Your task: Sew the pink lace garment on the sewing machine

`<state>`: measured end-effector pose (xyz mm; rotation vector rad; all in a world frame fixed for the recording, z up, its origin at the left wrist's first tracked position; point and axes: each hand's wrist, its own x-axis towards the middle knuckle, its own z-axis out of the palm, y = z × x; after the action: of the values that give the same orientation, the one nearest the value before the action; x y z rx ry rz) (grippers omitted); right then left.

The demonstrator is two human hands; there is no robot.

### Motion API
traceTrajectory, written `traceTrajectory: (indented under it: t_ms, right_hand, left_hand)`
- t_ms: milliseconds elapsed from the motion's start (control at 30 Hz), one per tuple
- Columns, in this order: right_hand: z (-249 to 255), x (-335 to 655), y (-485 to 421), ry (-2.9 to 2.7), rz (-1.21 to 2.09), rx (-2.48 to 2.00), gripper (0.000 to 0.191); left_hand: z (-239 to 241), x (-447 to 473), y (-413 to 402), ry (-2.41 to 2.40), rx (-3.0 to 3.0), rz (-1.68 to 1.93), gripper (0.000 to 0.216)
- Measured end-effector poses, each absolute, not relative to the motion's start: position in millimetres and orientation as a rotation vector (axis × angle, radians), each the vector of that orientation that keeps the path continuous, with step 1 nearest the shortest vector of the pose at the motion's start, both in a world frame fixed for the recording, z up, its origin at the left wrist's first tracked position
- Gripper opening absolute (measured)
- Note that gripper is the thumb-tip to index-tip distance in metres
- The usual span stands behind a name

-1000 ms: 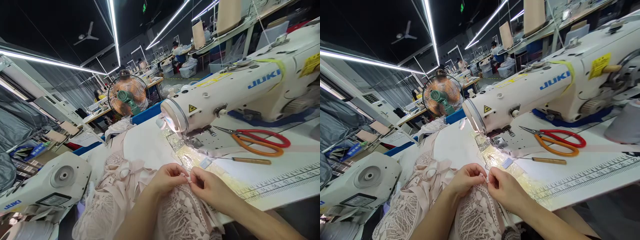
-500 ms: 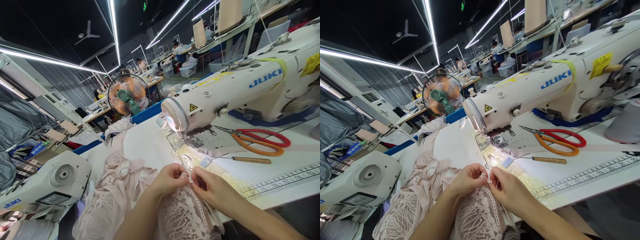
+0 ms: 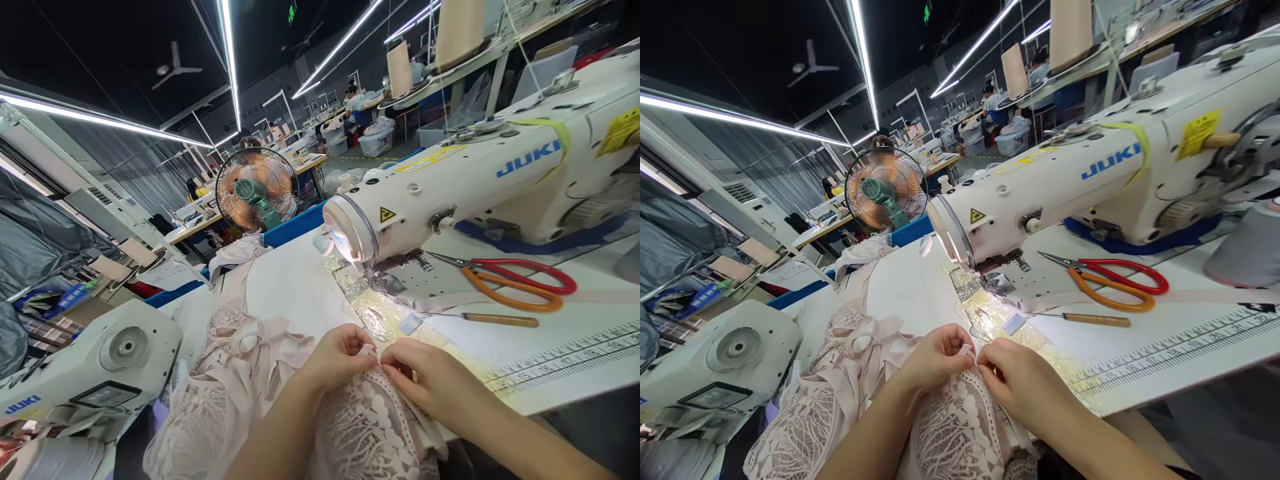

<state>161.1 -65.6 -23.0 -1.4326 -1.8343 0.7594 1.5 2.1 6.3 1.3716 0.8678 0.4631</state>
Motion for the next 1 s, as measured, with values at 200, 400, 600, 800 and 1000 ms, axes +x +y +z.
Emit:
traceTrajectory:
  t_ms: [200,400,600,800,1000]
  right_hand:
    - [-22.1,156.8,-63.1,-1.796,0.736,-1.478,0.020]
    - [-22.1,155.0,-58.9,-1.709,0.722,-1.482,0.015]
    - [-21.3,162.6,-53.0,-1.491,1.071,-1.319,0.015]
    - [-23.2,166.2,-50.6,-1.368,1.305,-1.208,0.011]
    - [-16.9,166.4,-52.9,-1.111,1.653,-1.087,0.013]
  left_hand:
    - [2.4,0.3,3.0,0.827,1.393,0.472,0.033]
    - [4.9,1.1,2.3,0.848,1.406,0.469,0.031]
    - [4.4,1.9,2.0,0.845,1.374,0.474,0.027]
    - [6.3,1.9,1.2,0.844,1.373,0.471,0.030]
    - [8.4,1.9,0.7,0.851,1.412,0.460,0.028]
